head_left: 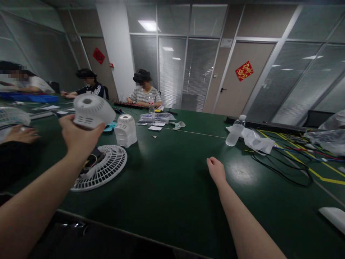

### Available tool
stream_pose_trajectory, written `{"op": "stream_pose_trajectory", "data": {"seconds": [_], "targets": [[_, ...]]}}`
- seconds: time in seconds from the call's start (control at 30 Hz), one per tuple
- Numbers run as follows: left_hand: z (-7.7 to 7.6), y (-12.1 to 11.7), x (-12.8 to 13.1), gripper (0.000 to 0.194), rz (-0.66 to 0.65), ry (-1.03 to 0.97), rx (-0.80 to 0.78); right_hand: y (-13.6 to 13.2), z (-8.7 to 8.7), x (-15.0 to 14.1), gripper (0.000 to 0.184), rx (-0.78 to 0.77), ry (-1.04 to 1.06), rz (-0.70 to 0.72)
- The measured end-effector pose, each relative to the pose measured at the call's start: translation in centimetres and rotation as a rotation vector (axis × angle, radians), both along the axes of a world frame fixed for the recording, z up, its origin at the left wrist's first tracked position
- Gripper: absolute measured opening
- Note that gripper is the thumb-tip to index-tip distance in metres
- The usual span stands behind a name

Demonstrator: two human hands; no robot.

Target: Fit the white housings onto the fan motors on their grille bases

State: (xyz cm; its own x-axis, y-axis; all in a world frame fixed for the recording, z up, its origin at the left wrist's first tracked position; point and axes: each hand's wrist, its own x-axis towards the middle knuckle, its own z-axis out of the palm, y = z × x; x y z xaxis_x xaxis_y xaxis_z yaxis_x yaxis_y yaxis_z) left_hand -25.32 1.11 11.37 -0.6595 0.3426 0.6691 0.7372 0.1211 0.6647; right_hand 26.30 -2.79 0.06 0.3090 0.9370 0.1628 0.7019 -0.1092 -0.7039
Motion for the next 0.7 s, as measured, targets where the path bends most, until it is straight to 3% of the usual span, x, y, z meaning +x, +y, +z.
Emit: {"op": "stream_pose_trajectory", "data": {"seconds": [0.13, 0.27, 0.7], "targets": [[1.2, 5.6, 3.5, 0.085, -0.185, -0.014, 0.037, 0.0, -0.1, 0.2, 0.034, -0.012, 0.010, 0.006], [0.0, 9.1, 5.3, 0.081, -0.211, -0.103, -0.084, 0.1, -0.1, 0.2, 0.034, -0.012, 0.018, 0.004], [-5.8, 11.1, 3.4, 0.098, -0.197, -0.249, -0.408, 0.3, -0.4, 0.3, 0.034, -0.012, 0.037, 0.007]]}}
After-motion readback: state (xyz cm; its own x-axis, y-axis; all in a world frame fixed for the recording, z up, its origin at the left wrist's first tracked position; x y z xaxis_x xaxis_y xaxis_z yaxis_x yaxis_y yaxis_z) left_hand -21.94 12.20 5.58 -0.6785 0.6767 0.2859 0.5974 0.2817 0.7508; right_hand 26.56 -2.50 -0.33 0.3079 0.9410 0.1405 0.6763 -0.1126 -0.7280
